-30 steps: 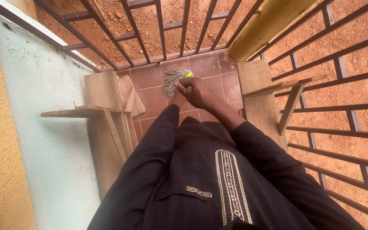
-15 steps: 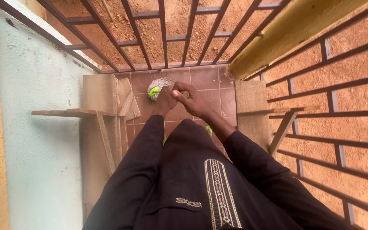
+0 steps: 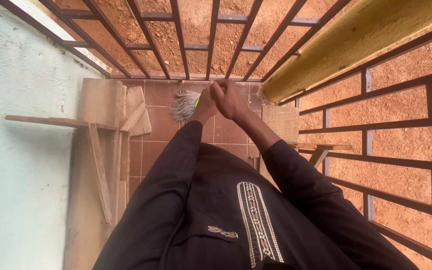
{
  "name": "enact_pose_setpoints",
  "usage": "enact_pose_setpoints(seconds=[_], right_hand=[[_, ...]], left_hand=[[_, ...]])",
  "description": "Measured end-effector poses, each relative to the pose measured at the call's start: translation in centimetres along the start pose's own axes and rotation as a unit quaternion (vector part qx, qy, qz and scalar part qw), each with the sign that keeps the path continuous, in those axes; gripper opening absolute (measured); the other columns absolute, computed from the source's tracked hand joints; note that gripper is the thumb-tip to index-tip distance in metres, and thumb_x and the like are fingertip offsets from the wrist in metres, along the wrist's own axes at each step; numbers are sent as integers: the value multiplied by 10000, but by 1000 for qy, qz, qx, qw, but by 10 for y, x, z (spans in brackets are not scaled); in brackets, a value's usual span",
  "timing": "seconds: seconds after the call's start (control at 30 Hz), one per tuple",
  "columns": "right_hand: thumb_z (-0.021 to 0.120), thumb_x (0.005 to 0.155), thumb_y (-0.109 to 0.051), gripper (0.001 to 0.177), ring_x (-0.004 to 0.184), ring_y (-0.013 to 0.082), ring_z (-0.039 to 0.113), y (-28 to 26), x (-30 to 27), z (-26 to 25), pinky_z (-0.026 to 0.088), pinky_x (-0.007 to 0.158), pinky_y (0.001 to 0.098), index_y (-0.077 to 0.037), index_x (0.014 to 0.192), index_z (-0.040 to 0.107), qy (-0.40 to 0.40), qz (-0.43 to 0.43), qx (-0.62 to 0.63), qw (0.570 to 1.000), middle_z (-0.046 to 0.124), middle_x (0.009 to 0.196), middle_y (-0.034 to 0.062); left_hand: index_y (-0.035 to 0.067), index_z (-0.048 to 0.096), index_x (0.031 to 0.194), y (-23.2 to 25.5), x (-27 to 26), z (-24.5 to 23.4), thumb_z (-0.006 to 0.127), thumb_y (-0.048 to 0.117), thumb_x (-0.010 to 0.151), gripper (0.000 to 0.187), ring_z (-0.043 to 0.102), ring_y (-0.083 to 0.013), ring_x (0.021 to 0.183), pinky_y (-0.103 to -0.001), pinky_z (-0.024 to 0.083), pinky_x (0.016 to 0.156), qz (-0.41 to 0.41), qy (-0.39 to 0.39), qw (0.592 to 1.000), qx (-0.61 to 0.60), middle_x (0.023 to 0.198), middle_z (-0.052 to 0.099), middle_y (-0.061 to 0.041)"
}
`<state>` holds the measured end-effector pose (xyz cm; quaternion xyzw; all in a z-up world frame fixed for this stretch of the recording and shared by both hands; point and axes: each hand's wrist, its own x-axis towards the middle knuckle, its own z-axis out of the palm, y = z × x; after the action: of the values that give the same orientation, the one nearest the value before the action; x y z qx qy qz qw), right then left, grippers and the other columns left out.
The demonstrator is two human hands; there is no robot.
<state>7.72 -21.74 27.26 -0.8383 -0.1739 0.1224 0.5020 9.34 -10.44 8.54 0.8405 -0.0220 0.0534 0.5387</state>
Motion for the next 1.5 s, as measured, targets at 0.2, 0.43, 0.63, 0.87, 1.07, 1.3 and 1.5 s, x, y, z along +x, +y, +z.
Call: enact_pose_setpoints(seconds=[0.2, 0.43, 0.63, 0.87, 1.07, 1.3, 1.5], right_hand=[[521, 1026, -339, 407, 725, 143, 585, 26, -4, -34, 473, 700, 346, 1, 813, 592, 15, -65, 24, 997, 581, 721, 82], [540, 1002, -125, 288, 717, 87, 454, 75, 15, -38, 406, 685, 297, -31, 733, 501, -48, -68, 295, 952, 466, 744, -11], [595, 1075, -312, 418, 711, 83, 551, 56, 14, -47, 479, 690, 285, -50, 754, 537, -31, -141, 252, 957, 541, 728, -18], [593, 1085, -336, 482, 619, 73, 495, 55, 6, -76, 487, 584, 287, -42, 716, 497, 31, -59, 159, 985, 421, 641, -11], [596, 1098, -323, 522, 604, 126, 332, 50, 1, -97, 302, 551, 381, 1, 708, 470, 75, -91, 4, 993, 372, 616, 57], [586, 1095, -346, 475, 688, 104, 382, 50, -8, -84, 380, 609, 334, -12, 782, 458, 65, -87, 40, 993, 405, 683, 20], [622, 1067, -334, 461, 700, 104, 360, 41, 6, -38, 354, 624, 325, -31, 773, 438, 79, -79, 110, 988, 368, 711, 6]], left_hand=[[6, 602, 1113, -2, 14, 57, 649, 232, 947, 284, 701, -304, 1048, -430, 545, 836, 29, -12, 997, -77, 1059, 713, -206], [-26, 644, 993, 18, 25, 41, 620, 147, 908, 194, 707, -411, 969, -464, 545, 739, -56, -43, 996, 58, 910, 717, -255], [-57, 635, 881, 39, 24, 13, 621, 151, 866, 210, 701, -440, 858, -495, 524, 700, -48, -4, 997, 66, 814, 688, -276], [-40, 634, 968, 46, 34, 61, 581, 221, 1000, 268, 734, -377, 850, -478, 535, 736, -104, -11, 995, 1, 834, 693, -235], [4, 602, 1184, 17, 52, 113, 683, 265, 979, 341, 697, -337, 1083, -415, 536, 858, 40, -47, 998, 27, 1089, 725, -191], [-40, 451, 1296, 0, 46, 122, 781, 232, 894, 587, 578, -273, 1186, -385, 477, 949, 48, -65, 987, -137, 1220, 586, -153], [-5, 545, 1171, 10, 34, 48, 693, 251, 964, 361, 669, -279, 1079, -408, 527, 890, 16, -77, 996, -49, 1085, 675, -174]])
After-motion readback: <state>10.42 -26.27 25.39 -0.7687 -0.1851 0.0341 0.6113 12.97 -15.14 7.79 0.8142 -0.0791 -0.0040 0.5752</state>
